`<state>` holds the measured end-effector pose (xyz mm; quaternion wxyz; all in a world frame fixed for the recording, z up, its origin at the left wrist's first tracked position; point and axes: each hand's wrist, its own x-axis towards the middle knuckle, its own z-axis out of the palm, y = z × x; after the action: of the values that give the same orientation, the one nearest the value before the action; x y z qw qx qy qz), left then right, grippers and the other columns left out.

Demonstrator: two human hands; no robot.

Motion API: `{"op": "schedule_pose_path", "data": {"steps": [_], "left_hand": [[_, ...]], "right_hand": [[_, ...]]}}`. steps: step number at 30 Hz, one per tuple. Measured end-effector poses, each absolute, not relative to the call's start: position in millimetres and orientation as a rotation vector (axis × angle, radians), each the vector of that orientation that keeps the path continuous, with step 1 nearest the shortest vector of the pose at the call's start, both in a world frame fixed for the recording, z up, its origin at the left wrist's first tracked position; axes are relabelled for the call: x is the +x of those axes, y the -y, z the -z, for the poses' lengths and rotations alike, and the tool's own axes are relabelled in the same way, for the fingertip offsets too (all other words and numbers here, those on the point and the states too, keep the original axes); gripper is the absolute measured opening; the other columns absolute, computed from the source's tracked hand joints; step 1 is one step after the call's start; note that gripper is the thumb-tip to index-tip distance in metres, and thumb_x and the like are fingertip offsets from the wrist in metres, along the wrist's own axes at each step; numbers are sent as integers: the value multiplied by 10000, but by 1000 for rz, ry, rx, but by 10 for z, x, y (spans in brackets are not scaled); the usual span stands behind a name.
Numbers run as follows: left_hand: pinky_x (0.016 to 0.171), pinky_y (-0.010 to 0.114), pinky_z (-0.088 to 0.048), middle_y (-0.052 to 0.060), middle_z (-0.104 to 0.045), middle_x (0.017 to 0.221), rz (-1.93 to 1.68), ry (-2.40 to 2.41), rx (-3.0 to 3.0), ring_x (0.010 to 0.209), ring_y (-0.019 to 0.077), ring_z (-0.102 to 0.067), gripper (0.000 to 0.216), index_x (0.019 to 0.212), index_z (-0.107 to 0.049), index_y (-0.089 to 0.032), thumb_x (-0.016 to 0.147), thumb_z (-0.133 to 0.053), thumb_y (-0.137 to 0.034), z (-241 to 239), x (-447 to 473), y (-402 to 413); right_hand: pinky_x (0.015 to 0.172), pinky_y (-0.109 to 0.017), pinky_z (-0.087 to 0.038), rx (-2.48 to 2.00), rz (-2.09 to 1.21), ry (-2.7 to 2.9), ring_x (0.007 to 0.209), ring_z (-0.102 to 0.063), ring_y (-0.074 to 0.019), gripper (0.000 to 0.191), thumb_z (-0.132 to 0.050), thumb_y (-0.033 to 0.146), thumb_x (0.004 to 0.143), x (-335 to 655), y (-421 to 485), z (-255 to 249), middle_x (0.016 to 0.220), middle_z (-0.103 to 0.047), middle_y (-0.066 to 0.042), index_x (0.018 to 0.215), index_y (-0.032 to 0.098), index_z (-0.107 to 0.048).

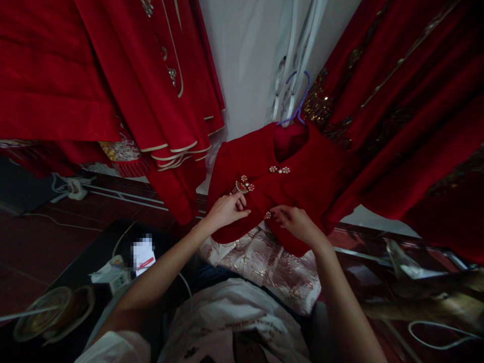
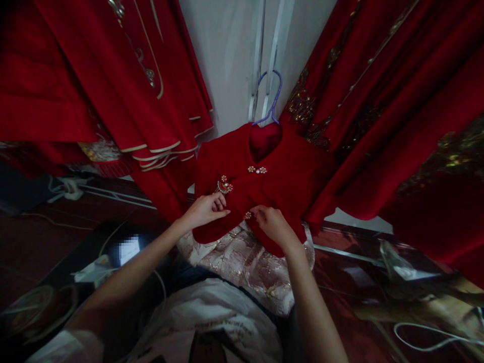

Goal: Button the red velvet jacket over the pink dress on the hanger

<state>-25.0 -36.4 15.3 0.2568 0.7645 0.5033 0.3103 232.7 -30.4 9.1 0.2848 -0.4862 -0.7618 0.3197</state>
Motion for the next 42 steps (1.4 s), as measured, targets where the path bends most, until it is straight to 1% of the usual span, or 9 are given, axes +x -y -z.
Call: {"op": "schedule_pose_path", "data": {"steps": [2,5,8,11,14,19,25,30,42], "left_hand": [[547,229,-420,-11,-660,712,-761,-1428,2210,606,133,-614,230,826,-587,-213,722,-719,-371,-221,-229,353],[542,226,-428,-17,-655,699,-688,-1364,2223,603,135,-617,251,833,-584,-215,689,-747,-340,-194,-260,371],[589,218,-482,-9,-667,746,-711,-1266,2099,661,130,-642,256,881,-581,-207,705,-739,-305,-48,-315,425],[652,228,-526,20,-686,863,-784,-1172,1980,751,127,-656,259,952,-588,-196,739,-710,-278,97,-350,464],[677,234,-539,44,-687,950,-794,-1091,1900,785,121,-655,278,1012,-605,-188,759,-689,-266,162,-360,460],[705,237,-534,45,-700,883,-840,-1078,1749,777,117,-667,218,952,-639,-159,743,-683,-204,173,-348,407],[755,256,-536,31,-703,819,-961,-1057,1533,753,110,-670,230,889,-638,-137,677,-728,-151,289,-280,374],[804,300,-547,42,-713,824,-1020,-1071,1464,767,126,-681,269,890,-643,-133,671,-770,-225,326,-230,391],[782,295,-560,71,-733,839,-1159,-1165,1511,763,148,-687,236,822,-685,-131,709,-749,-328,382,-99,389]], "right_hand": [[651,-287,-550,-1309,-736,2070,710,-698,-176,217,-463,215,900,2222,291,-42,793,-720,-59,942,197,-675],[715,-305,-531,-1283,-673,2028,749,-685,-182,101,-569,240,847,2108,275,42,801,-706,-53,912,191,-630],[719,-300,-510,-1293,-584,2037,761,-648,-174,208,-700,268,730,2065,248,120,815,-664,-34,887,192,-586],[699,-280,-485,-1268,-548,2082,751,-614,-155,248,-711,236,691,2060,228,154,837,-629,-17,877,198,-552],[607,-238,-459,-1154,-775,2084,648,-580,-121,206,-677,197,700,2068,254,103,763,-598,14,840,193,-526],[541,-198,-455,-957,-1235,1978,599,-574,-91,176,-660,220,729,2005,389,-71,753,-586,28,835,184,-523],[558,-199,-520,-1028,-963,1839,662,-603,-94,219,-690,273,736,1724,410,72,915,-604,-31,908,175,-598],[603,-215,-554,-1068,-829,1833,719,-627,-107,136,-590,264,841,1643,355,237,945,-592,-50,938,184,-642],[633,-257,-584,-1035,-786,1782,741,-649,-133,153,-548,265,888,1617,380,283,988,-592,-65,978,197,-651]]}}
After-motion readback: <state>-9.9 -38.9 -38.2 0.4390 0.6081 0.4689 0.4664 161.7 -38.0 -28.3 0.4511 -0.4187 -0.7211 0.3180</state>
